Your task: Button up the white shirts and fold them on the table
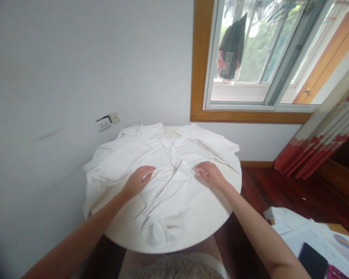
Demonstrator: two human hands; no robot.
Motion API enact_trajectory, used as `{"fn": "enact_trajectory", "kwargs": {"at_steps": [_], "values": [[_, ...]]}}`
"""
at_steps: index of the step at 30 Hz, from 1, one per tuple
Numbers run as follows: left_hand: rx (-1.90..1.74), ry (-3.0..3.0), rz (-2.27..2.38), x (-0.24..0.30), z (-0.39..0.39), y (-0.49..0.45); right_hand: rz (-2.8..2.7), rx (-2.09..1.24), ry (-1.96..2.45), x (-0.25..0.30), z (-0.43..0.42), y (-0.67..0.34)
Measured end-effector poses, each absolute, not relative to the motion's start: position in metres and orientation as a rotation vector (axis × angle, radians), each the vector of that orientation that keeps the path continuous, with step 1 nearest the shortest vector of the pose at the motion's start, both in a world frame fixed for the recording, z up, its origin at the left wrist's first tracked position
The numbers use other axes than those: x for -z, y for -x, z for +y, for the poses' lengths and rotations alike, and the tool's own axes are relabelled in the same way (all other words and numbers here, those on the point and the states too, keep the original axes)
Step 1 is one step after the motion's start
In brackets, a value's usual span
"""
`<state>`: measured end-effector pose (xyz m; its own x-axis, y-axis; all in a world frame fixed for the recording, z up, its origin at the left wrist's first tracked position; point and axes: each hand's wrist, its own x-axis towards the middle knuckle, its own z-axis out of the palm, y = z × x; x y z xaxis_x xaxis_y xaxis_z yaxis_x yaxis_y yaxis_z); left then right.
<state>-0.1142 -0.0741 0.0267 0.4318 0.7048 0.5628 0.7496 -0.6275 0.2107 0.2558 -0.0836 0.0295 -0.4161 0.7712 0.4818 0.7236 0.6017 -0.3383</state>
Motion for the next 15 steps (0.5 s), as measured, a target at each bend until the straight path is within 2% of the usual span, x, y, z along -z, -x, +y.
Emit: {"fn": "enact_trajectory", "kwargs": {"at_steps": [7,15], "values": [[0.751,2.864,-1.154,-0.036,-0.160,0.136,-2.443,-0.062,1.169,-0.026,-0.147,-0.262],[0.734,2.863,-1.207,-0.016,-0.163,0.138,-2.400,0.077,1.334,-0.015,-0.146,-0.245]]}}
